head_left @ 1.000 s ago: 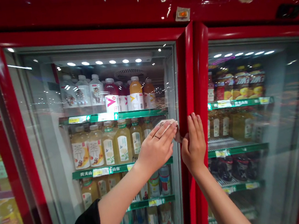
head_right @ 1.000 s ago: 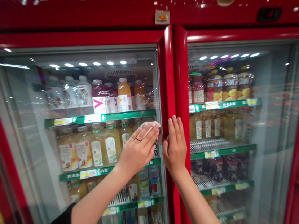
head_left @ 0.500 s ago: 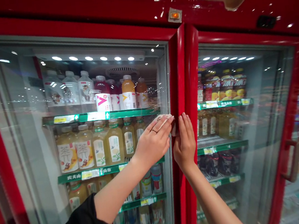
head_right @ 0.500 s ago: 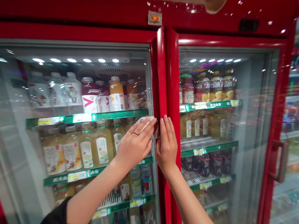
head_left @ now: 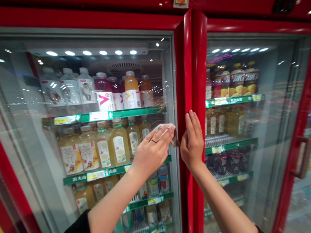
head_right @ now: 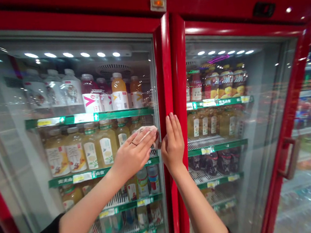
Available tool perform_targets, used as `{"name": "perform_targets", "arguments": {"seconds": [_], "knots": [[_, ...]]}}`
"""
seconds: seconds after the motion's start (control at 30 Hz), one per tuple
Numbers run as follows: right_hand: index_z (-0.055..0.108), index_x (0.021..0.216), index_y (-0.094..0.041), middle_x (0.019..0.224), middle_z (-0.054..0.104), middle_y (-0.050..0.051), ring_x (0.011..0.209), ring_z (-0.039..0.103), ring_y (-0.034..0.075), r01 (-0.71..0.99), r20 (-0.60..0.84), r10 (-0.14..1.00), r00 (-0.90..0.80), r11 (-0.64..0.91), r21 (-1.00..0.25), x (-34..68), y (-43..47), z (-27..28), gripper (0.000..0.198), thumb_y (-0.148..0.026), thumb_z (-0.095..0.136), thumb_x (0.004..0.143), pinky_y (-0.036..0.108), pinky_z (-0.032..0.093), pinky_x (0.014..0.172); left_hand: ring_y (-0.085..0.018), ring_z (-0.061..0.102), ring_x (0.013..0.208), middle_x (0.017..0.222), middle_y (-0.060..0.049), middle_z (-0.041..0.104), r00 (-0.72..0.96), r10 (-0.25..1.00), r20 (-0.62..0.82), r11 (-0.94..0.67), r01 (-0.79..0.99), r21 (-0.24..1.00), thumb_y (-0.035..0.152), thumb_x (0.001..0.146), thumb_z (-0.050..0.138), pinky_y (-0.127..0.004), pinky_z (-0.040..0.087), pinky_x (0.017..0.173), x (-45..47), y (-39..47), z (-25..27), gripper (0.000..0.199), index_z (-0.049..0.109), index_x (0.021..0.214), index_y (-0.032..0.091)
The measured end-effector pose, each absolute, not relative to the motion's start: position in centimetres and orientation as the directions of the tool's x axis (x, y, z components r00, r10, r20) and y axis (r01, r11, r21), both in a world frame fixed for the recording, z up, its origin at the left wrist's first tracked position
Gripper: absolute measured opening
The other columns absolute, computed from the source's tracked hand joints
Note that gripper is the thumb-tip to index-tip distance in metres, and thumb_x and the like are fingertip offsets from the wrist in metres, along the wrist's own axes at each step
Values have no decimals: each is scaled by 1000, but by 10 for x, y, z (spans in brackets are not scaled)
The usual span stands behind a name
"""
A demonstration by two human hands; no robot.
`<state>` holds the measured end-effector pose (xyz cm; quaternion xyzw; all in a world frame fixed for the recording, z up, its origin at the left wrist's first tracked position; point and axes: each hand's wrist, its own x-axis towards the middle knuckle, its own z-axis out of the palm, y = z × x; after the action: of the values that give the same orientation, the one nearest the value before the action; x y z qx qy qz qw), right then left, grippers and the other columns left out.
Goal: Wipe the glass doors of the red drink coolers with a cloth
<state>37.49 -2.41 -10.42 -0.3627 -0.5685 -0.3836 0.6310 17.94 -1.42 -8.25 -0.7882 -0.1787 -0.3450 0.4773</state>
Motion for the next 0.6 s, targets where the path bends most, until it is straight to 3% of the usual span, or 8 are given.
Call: {"name": "perform_targets", "arguments": {"seconds": [0.27,0.47,0.6], "knots": [[14,179,-39,184,35,0,171,33,23,901,998,-29,61,431,-42,371,-27,-115,85,-1,34,105,56,44,136,-19,40,168,177,-1,44,547,-30,836,-500,716,-487,24,108,56,-39,25,143,190,-13,-65,69,37,173,15],[18,178,-38,183,38,1,172,32,22,902,998,-50,44,432,-18,374,-26,-117,81,-4,37,107,57,44,136,-19,42,166,177,-1,43,648,-37,761,-481,656,-581,27,109,53,-36,23,144,199,-17,-90,56,55,163,12],[17,179,-38,184,37,0,172,32,21,900,998,-36,45,436,-25,374,-27,-117,83,-3,33,106,55,45,136,-17,40,167,176,3,45,617,-52,785,-481,674,-561,22,106,57,-37,17,145,178,-16,-94,63,47,169,17]]}}
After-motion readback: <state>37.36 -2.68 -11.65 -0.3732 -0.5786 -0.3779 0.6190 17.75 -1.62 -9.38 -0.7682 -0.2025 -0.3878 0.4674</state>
